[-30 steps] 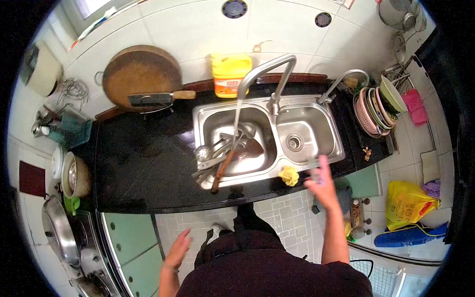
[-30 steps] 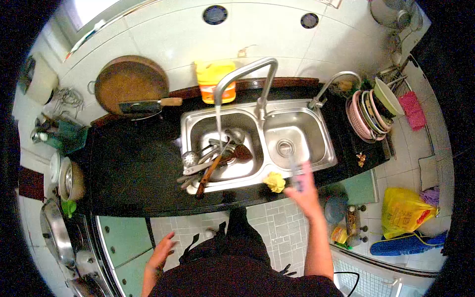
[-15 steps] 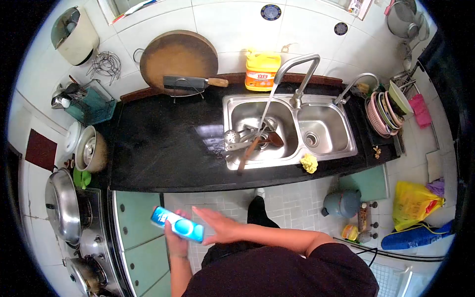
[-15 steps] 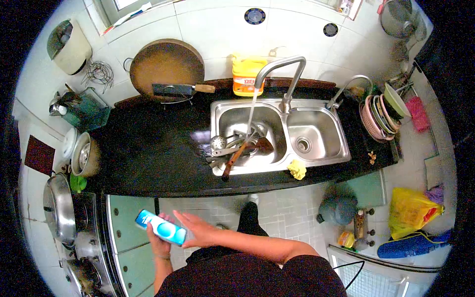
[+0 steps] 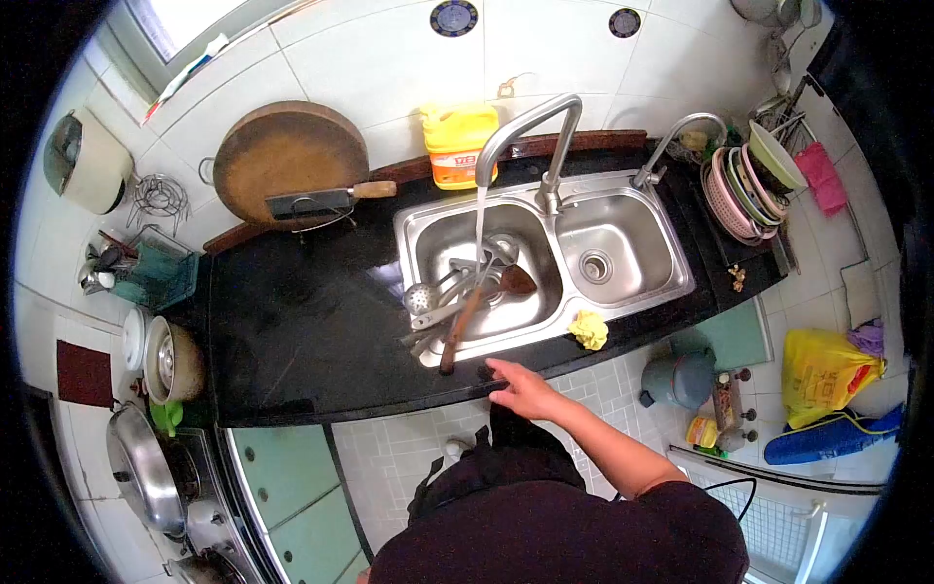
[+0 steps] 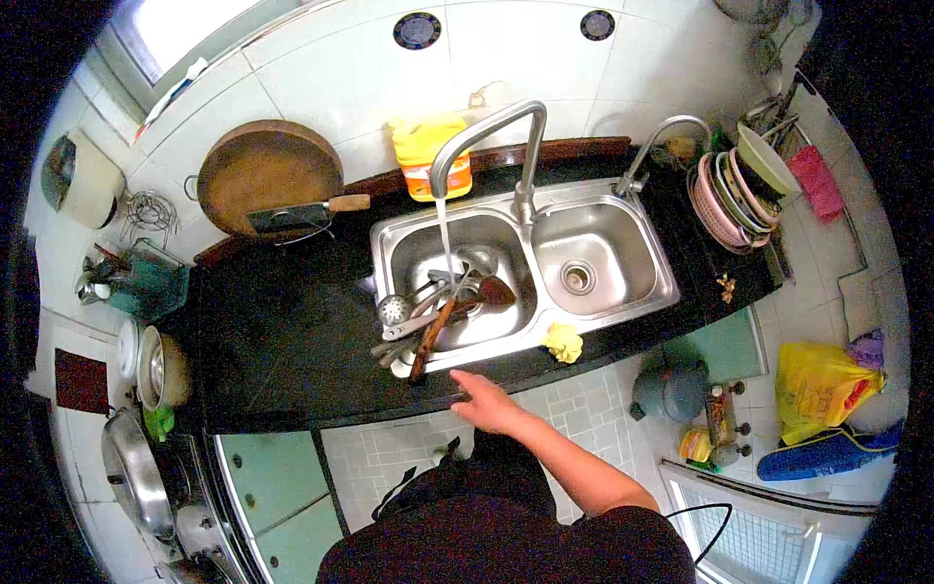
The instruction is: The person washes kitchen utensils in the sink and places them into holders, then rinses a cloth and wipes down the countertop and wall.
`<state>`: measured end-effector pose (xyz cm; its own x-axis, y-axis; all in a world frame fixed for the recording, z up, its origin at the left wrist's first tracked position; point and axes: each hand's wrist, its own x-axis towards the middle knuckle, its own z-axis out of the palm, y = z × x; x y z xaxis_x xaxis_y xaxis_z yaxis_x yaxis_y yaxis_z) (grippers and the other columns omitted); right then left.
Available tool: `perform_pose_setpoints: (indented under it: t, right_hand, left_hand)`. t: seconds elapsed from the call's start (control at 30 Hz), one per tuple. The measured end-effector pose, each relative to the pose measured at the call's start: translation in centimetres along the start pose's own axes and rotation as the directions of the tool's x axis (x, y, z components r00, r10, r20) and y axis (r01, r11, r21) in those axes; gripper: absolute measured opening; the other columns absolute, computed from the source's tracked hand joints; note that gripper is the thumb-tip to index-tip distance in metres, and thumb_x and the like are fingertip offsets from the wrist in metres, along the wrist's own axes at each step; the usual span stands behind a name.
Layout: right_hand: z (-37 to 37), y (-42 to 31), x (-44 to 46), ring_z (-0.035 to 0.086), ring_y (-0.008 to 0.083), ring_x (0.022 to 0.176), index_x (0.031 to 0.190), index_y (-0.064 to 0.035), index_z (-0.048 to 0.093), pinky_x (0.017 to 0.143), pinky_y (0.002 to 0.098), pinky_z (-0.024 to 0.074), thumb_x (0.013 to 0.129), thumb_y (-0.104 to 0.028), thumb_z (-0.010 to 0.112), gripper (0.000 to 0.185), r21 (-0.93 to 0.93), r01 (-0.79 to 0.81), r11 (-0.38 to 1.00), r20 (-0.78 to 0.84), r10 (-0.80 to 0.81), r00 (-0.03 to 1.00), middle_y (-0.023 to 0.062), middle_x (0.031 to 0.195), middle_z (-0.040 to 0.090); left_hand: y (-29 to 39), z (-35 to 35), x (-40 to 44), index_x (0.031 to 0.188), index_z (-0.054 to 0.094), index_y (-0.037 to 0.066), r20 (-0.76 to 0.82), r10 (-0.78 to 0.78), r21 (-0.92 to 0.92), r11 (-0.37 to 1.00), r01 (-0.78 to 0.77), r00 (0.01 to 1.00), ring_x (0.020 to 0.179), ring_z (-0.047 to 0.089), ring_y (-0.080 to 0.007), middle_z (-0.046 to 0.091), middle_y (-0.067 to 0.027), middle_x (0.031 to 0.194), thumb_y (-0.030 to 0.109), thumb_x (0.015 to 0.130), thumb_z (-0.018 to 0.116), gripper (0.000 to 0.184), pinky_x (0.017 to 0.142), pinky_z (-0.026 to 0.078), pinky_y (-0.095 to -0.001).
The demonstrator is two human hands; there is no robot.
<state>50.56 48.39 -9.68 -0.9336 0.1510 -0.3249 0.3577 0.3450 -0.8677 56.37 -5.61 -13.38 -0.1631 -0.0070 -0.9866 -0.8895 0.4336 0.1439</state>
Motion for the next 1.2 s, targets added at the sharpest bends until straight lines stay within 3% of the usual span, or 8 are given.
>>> perform_pose_setpoints:
  t: [0.03,0.07,0.53,0.67,0.87,1.03,1.1,1.2]
  right_hand:
    - [-0.5,0.9,0.5,0.051,0.0312,0.104,0.128,-0.0039,0.037,0.089,0.0369,0.0419,0.076,-0.018,0.063,0.060,0.002,-0.013,1.000,-0.028,0.013,1.000,0.0188,0.115,0.051]
    - [-0.6,2.5,1.2,0.058,0.0189,0.079,0.130,-0.0064,0.037,0.073,0.0302,0.0481,0.078,-0.016,0.064,0.059,-0.034,0.095,0.995,-0.111,-0.098,0.989,0.0162,0.110,0.052]
    - [-3.4,6.8,12.3,0.049,0.0360,0.104,0.118,-0.0032,0.048,0.088,0.0402,0.0408,0.075,-0.020,0.062,0.048,-0.075,-0.035,0.997,-0.163,0.023,0.986,0.0214,0.111,0.051]
    - [-1.5,8.2,14.6,0.055,0.0327,0.096,0.113,-0.0031,0.052,0.083,0.0388,0.0433,0.075,-0.013,0.058,0.040,-0.134,-0.089,0.987,-0.215,0.059,0.975,0.0178,0.102,0.057]
    - [1.3,7.4,19.4,0.053,0.0282,0.095,0.101,-0.0067,0.054,0.080,0.0409,0.0392,0.072,-0.005,0.051,0.029,-0.585,0.270,0.764,-0.232,-0.478,0.847,0.0098,0.094,0.057]
    - [-0.5,7.3,19.0,0.050,0.0234,0.091,0.085,-0.0112,0.059,0.082,0.0393,0.0351,0.071,-0.008,0.054,0.015,-0.685,0.426,0.591,0.074,-0.525,0.848,0.0061,0.088,0.053]
    - [-2.2,8.1,17.8,0.050,0.0244,0.086,0.079,-0.0116,0.057,0.082,0.0386,0.0356,0.067,-0.007,0.057,0.013,-0.525,0.554,0.646,-0.049,-0.672,0.739,0.0058,0.081,0.051]
    - [-6.6,7.6,14.7,0.051,0.0269,0.092,0.085,-0.0101,0.058,0.087,0.0400,0.0367,0.063,-0.002,0.059,0.023,-0.353,0.528,0.772,-0.203,-0.614,0.762,0.0064,0.087,0.054]
  left_hand:
    - [0.4,0.2,-0.3,0.130,0.015,0.018,-0.002,-0.012,0.005,1.000,0.012,1.000,0.071,0.055,-0.0183,0.050,-0.0066,0.084,0.002,0.074,0.057,0.072,0.057,0.049,-0.0330]
    - [0.9,0.6,-0.4,0.129,0.016,0.017,-0.002,-0.020,0.012,1.000,0.020,1.000,0.071,0.055,-0.0181,0.050,-0.0066,0.084,0.002,0.075,0.057,0.069,0.057,0.049,-0.0327]
    - [6.1,7.6,1.0,0.113,0.036,0.008,0.108,-0.091,0.162,0.984,0.072,0.990,0.073,0.054,-0.0153,0.053,-0.0064,0.086,0.006,0.081,0.053,0.036,0.061,0.048,-0.0290]
    - [6.1,7.9,0.8,0.109,0.042,0.005,0.108,-0.117,0.189,0.977,0.095,0.987,0.073,0.054,-0.0145,0.054,-0.0064,0.087,0.007,0.083,0.052,0.028,0.062,0.047,-0.0279]
    - [11.8,8.7,2.3,0.102,0.050,0.000,0.045,0.127,0.242,0.961,-0.134,0.991,0.074,0.054,-0.0132,0.056,-0.0063,0.088,0.009,0.086,0.051,0.018,0.064,0.047,-0.0264]
    - [24.8,11.7,-0.1,0.099,0.056,-0.002,-0.168,0.710,0.281,0.699,-0.657,0.684,0.074,0.053,-0.0118,0.057,-0.0058,0.087,0.011,0.088,0.049,0.018,0.064,0.046,-0.0250]
    - [31.0,15.5,-1.9,0.098,0.058,-0.001,-0.187,0.858,0.363,0.513,-0.778,0.478,0.073,0.054,-0.0110,0.058,-0.0054,0.084,0.012,0.089,0.049,0.018,0.063,0.045,-0.0239]
    - [38.5,22.0,-2.4,0.092,0.061,-0.001,-0.051,0.964,0.580,0.242,-0.778,0.262,0.075,0.056,-0.0148,0.059,-0.0083,0.082,0.008,0.086,0.051,0.014,0.068,0.046,-0.0270]
